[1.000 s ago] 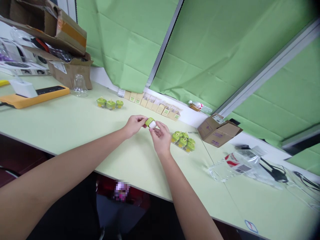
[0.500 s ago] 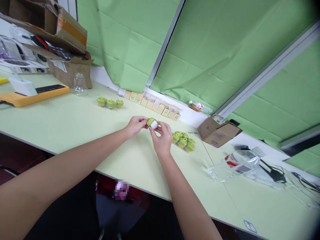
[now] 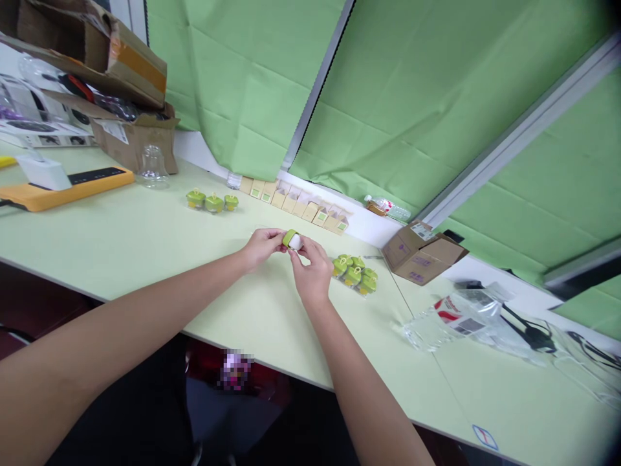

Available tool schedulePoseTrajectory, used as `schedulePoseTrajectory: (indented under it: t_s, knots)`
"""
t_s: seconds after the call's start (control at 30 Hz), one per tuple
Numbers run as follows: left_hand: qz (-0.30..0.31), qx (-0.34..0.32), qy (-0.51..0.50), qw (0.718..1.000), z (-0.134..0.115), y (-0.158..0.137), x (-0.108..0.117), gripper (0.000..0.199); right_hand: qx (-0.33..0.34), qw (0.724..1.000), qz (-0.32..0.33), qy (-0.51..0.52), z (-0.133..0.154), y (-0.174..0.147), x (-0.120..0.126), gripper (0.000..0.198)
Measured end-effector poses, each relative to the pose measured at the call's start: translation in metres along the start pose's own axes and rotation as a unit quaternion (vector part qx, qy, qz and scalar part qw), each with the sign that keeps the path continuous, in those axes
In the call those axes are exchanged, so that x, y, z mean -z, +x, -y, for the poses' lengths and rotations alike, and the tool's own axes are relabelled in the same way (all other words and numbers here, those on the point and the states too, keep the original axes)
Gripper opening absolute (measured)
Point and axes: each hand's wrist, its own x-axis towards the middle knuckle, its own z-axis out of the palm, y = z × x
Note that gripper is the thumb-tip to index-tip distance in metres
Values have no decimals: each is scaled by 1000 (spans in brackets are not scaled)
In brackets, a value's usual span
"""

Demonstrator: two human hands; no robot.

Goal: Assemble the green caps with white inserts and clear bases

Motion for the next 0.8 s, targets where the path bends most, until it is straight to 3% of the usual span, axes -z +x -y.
schedulePoseTrajectory:
  t_s: [0.2,0.33,0.5,0.63,0.8]
  knots:
    - [-5,6,-24,1000,-1,0,-1,35,-22,1000,-7,20,-2,-1,-3,35]
    - [-14,10,-31,999,-1,3,0,33,-85,991,-24,96,-1,2,-4,59]
    - [29,44,-48,997,-1,4,4,28,-217,944,24,247,-7,9,-2,58]
    - [68,100,-86,989,-6,1,7,20,-257,902,87,336,-7,11,4,48]
    - [99,135,-107,980,-13,-2,8,10,-290,879,110,363,-2,13,9,43]
